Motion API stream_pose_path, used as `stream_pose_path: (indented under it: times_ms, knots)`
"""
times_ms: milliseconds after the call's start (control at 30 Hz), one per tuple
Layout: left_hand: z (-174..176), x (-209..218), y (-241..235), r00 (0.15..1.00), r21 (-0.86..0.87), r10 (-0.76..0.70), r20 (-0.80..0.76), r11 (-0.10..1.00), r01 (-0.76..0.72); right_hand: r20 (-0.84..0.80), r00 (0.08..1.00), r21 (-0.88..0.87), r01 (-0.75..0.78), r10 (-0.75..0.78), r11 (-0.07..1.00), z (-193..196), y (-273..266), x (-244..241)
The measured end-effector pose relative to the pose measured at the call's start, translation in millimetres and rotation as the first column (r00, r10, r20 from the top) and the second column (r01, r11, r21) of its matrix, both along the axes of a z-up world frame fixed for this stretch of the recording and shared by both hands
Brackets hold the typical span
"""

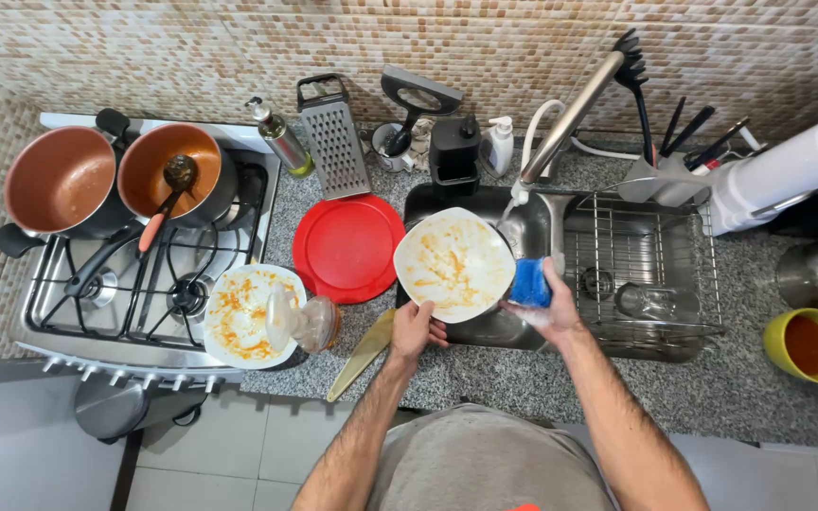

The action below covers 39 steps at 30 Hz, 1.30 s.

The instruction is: Washing and rinsing plates, a pot lid, and a strainer in a kitchen sink.

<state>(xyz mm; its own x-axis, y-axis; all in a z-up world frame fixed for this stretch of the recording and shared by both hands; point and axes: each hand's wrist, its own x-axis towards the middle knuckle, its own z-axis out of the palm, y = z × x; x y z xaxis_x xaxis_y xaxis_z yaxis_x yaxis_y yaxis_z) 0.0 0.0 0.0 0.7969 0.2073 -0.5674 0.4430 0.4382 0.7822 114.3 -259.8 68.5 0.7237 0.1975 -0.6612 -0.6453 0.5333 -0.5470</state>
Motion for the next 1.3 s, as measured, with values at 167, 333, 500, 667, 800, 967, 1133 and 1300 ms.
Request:
stream_pose_path:
  times_ms: [167, 333, 500, 667, 800, 967, 1133, 1300]
  knots:
    - [-10, 58, 3, 0.967, 0.018, -0.253, 0.027, 0.967, 0.253, 0.051, 0.989, 0.050, 0.133, -0.135, 0.990, 14, -47, 11]
    - [2, 109, 0, 0.905, 0.096, -0.423, 0.039, 0.903, 0.418, 0.137, 0.978, 0.016, 0.155, -0.155, 0.988, -1, -78, 23]
    - [-24, 134, -6, 0.914, -0.006, -0.383, 0.137, 0.922, 0.387, 0.168, 0.974, -0.065, 0.167, -0.154, 0.984, -10, -85, 28]
    - [-32, 137, -20, 0.955, -0.148, -0.280, 0.099, 0.945, 0.292, 0.163, 0.969, -0.084, 0.202, -0.187, 0.976, -2, -77, 22]
    - [-65, 141, -22, 0.967, -0.213, -0.237, 0.091, 0.944, 0.252, 0.212, 0.966, -0.204, 0.188, -0.145, 0.961, 22, -67, 11]
    - [-77, 141, -17, 0.971, -0.149, -0.221, 0.093, 0.961, 0.233, 0.349, 0.925, -0.751, 0.181, 0.149, 0.635, -9, -72, 3]
    - [-90, 122, -3, 0.978, -0.088, -0.194, 0.070, 0.976, 0.200, 0.440, 0.762, -0.876, 0.249, 0.475, 0.413, 53, 26, 5]
    - [-68, 99, 26, 0.978, -0.001, -0.208, 0.027, 0.978, 0.208, 0.125, 0.387, -0.972, -0.137, 0.914, 0.191, 79, 180, 30]
